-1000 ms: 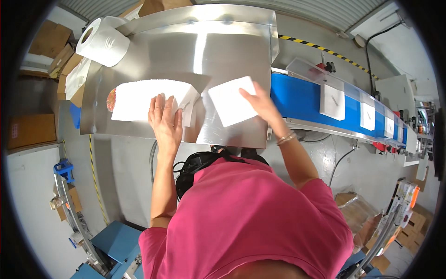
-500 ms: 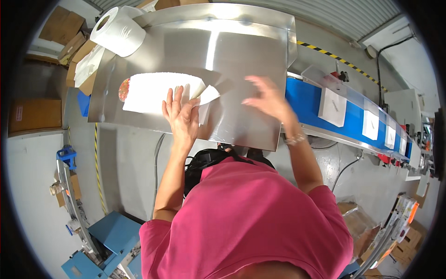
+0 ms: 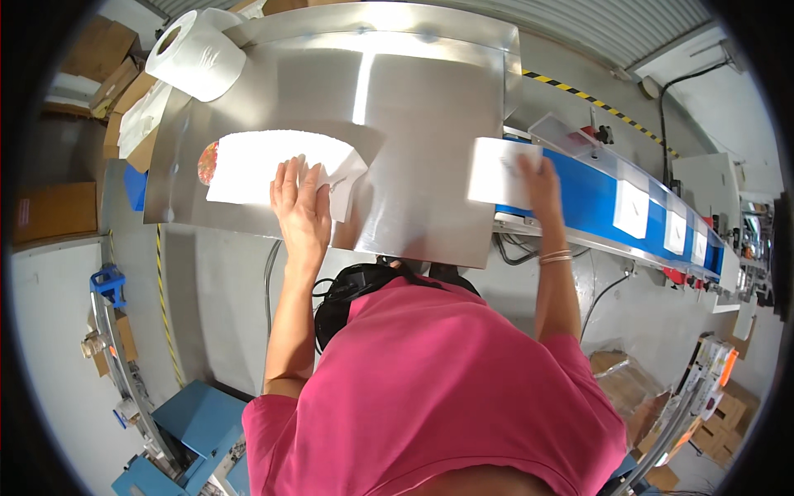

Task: Inspecting and sorting white paper sheets or envelopes on a production line.

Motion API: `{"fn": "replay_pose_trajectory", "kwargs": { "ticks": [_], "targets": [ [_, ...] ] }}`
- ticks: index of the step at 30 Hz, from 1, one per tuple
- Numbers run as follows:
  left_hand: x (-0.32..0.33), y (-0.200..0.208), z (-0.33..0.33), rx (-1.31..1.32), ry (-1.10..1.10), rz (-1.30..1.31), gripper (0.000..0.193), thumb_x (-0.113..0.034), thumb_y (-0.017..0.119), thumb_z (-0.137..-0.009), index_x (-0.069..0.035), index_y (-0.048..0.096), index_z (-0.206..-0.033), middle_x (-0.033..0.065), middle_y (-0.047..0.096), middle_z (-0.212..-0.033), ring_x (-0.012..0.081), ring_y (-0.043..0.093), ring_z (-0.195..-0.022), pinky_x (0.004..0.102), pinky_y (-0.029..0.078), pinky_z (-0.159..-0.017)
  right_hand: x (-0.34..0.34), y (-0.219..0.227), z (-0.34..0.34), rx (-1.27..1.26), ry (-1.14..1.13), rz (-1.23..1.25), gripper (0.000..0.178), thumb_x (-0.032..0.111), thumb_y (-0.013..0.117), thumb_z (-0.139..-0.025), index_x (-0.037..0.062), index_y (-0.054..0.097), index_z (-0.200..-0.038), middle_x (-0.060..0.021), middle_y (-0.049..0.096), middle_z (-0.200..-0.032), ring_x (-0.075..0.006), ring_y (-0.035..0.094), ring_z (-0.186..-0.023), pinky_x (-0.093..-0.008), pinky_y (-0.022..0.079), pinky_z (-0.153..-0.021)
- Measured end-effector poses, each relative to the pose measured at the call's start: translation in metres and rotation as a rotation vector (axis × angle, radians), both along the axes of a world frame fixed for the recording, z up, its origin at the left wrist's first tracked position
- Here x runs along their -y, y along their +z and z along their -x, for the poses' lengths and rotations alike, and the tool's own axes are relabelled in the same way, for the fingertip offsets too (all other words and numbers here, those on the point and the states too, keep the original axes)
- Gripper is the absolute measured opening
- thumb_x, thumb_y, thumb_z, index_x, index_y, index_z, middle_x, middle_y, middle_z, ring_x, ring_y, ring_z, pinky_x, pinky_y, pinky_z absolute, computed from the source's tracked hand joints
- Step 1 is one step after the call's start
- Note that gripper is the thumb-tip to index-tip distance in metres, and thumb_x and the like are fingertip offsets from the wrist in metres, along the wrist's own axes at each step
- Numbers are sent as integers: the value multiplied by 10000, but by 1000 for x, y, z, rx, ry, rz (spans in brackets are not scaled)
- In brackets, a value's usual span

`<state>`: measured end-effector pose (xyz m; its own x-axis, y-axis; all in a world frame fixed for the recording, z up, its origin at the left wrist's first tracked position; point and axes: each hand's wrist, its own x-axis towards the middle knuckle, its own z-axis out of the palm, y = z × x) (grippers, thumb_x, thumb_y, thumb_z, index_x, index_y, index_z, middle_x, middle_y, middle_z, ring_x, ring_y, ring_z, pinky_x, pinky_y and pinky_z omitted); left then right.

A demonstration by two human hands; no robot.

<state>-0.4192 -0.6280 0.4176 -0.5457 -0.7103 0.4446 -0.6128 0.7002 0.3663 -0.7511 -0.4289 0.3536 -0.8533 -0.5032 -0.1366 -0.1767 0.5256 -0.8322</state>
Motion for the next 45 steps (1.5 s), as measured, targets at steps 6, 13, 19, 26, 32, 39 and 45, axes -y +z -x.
{"fn": "replay_pose_trajectory", "kwargs": {
  "ticks": [6,13,19,26,32,39,45],
  "targets": [
    [-3,-5,3,-59,19,23,279,-40,652,-772,-127,675,-1037,139,478,-1332,374,361,-1290,546,226,-1060,-12,11,18,-979,-224,-645,607,415,686,-778,25,512,-1209,-198,563,-1186,-371,530,-1072,-421,419,-923],
    [-5,2,5,5,-71,-2,255,-57,670,-750,-136,682,-992,149,428,-1382,379,279,-1345,544,152,-1083,133,28,-115,-196,905,225,575,239,757,-745,167,507,-1257,-125,485,-1267,-251,552,-1015,-344,490,-805],
    [7,3,-6,4,-24,-10,436,-182,660,-809,-69,558,-1218,198,361,-1409,405,267,-1337,526,211,-1073,124,11,-108,417,808,302,436,229,673,-856,-7,504,-1180,-63,569,-1089,-123,551,-924,-262,476,-772],
    [10,1,-13,-36,-14,-2,331,-34,625,-805,-63,613,-1135,152,495,-1298,380,393,-1255,476,317,-1041,4,-6,8,-80,2,-84,511,437,647,-835,-41,579,-1000,-145,600,-744,-194,527,-663,-334,455,-616],
    [6,0,-6,-98,-27,7,295,-8,630,-766,-90,660,-1048,161,495,-1297,378,383,-1266,515,254,-1067,-19,8,20,-948,-292,-507,605,357,708,-755,24,503,-1217,-203,578,-1147,-377,542,-1037,-439,432,-880],
    [5,0,-11,-34,-64,-40,293,-23,666,-738,-150,678,-1001,131,444,-1362,370,291,-1337,534,149,-1094,135,31,-122,24,925,217,599,256,755,-754,91,492,-1267,-124,365,-1409,-278,401,-1262,-386,445,-947],
    [16,5,-14,-19,-33,-54,478,-201,692,-790,-83,547,-1229,201,336,-1419,409,243,-1346,535,164,-1088,148,18,-128,383,860,195,519,306,682,-844,-4,492,-1214,-117,550,-1187,-168,526,-1079,-291,464,-859]
  ]
}}
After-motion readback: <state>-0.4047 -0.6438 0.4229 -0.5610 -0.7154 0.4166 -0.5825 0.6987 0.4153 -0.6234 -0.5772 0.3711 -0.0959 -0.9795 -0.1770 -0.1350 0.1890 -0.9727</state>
